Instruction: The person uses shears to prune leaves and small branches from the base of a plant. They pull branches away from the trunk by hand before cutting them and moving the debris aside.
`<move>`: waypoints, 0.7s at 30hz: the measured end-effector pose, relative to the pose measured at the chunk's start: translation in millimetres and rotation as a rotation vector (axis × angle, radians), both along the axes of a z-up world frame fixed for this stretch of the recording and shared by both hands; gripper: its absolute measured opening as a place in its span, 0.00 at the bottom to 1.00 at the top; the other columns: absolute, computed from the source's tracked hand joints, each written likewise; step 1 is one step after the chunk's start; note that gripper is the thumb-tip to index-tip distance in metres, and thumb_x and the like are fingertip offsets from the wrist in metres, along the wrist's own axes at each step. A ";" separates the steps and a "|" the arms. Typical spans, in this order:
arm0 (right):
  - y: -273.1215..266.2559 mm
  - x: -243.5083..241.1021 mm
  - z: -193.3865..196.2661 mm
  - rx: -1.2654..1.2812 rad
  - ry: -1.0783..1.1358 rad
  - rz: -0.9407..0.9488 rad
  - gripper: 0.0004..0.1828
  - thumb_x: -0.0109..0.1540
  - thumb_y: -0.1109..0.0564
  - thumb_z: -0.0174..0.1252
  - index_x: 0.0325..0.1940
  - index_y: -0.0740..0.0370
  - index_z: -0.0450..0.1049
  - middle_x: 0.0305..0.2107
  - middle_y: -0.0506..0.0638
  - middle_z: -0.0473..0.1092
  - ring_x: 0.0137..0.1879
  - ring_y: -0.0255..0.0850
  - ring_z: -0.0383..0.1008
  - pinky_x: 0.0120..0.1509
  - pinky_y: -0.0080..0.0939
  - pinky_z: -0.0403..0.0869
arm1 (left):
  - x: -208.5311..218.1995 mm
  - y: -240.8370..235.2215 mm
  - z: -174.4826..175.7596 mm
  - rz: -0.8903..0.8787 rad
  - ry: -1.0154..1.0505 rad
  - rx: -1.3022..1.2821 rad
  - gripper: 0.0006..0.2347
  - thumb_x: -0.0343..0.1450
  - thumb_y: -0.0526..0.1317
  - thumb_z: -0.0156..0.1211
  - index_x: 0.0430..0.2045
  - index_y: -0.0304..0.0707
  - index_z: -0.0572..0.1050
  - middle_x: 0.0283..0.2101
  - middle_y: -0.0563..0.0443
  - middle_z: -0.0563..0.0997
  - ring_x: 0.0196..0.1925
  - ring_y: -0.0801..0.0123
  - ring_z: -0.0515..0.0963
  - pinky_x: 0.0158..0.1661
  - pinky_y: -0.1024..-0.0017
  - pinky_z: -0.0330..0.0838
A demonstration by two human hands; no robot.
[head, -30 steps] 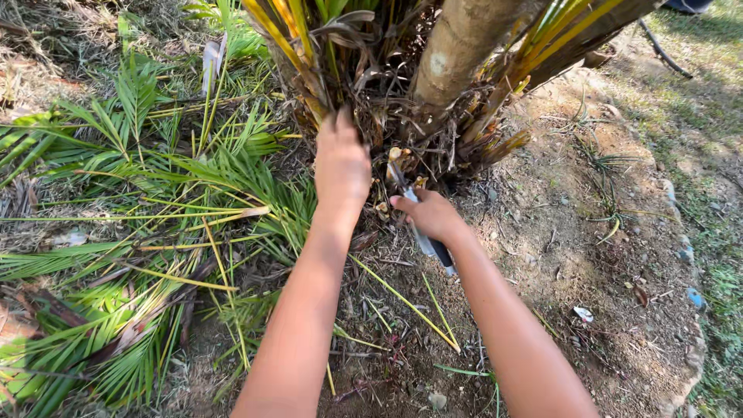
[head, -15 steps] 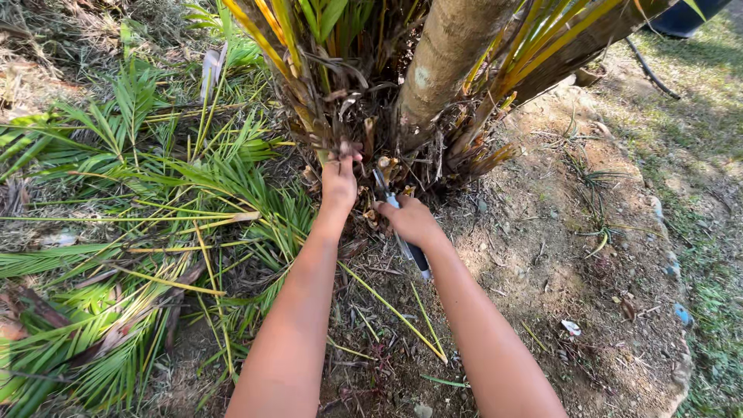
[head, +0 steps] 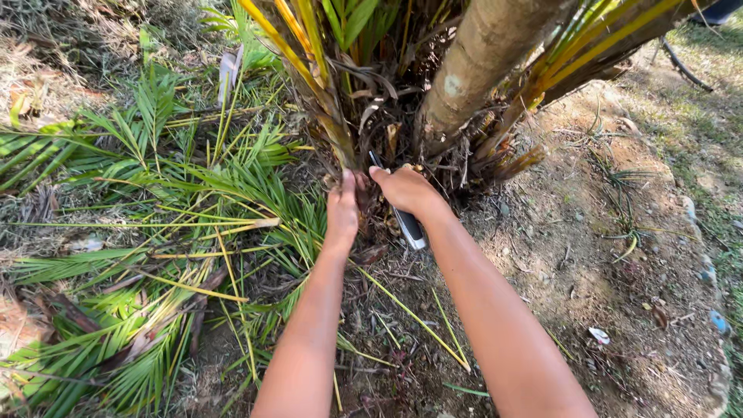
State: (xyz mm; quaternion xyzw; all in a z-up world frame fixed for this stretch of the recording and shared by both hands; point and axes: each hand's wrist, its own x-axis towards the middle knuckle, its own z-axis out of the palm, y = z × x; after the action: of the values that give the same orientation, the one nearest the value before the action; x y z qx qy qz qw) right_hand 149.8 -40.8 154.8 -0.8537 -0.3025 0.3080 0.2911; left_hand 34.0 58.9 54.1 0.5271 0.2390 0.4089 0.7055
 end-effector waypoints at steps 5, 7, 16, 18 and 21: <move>32.0 0.5 22.9 -0.116 0.004 -0.086 0.42 0.60 0.25 0.50 0.52 0.67 0.78 0.47 0.66 0.76 0.55 0.56 0.76 0.60 0.52 0.71 | -2.2 -21.1 7.1 -0.076 -0.079 -0.149 0.20 0.80 0.55 0.42 0.26 0.40 0.71 0.19 0.57 0.66 0.19 0.74 0.62 0.22 0.73 0.55; 31.2 2.9 28.7 -0.125 0.063 -0.079 0.43 0.60 0.26 0.49 0.50 0.70 0.79 0.47 0.65 0.79 0.53 0.53 0.81 0.60 0.53 0.73 | -7.3 -20.9 10.5 -0.095 -0.109 -0.159 0.19 0.80 0.54 0.42 0.27 0.40 0.71 0.20 0.58 0.65 0.21 0.75 0.63 0.23 0.72 0.57; 59.5 11.6 14.3 -0.145 -0.232 0.149 0.40 0.67 0.27 0.39 0.58 0.63 0.75 0.56 0.65 0.70 0.62 0.58 0.72 0.67 0.52 0.68 | -2.7 -11.8 15.2 -0.074 -0.227 -0.206 0.18 0.80 0.53 0.43 0.28 0.40 0.70 0.27 0.58 0.71 0.23 0.75 0.63 0.26 0.74 0.57; 46.4 6.0 26.2 -0.179 -0.144 0.049 0.40 0.65 0.26 0.41 0.60 0.61 0.74 0.55 0.61 0.74 0.63 0.55 0.73 0.67 0.52 0.68 | -5.0 -10.4 16.8 -0.063 -0.252 -0.191 0.18 0.80 0.53 0.44 0.28 0.41 0.70 0.28 0.57 0.72 0.24 0.75 0.63 0.27 0.73 0.58; 32.8 -10.9 46.1 -0.216 -0.171 -0.007 0.41 0.63 0.24 0.43 0.62 0.58 0.72 0.56 0.59 0.71 0.64 0.55 0.71 0.67 0.53 0.68 | -7.9 -15.4 22.8 -0.035 -0.212 -0.171 0.19 0.80 0.54 0.44 0.27 0.42 0.70 0.26 0.56 0.70 0.24 0.75 0.65 0.27 0.73 0.60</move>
State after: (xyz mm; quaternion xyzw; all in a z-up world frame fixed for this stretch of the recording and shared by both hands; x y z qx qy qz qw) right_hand 138.9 -7.9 200.9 -0.9043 -0.2885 0.2638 0.1718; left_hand 26.1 43.6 76.9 0.4231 0.1876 0.4281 0.7762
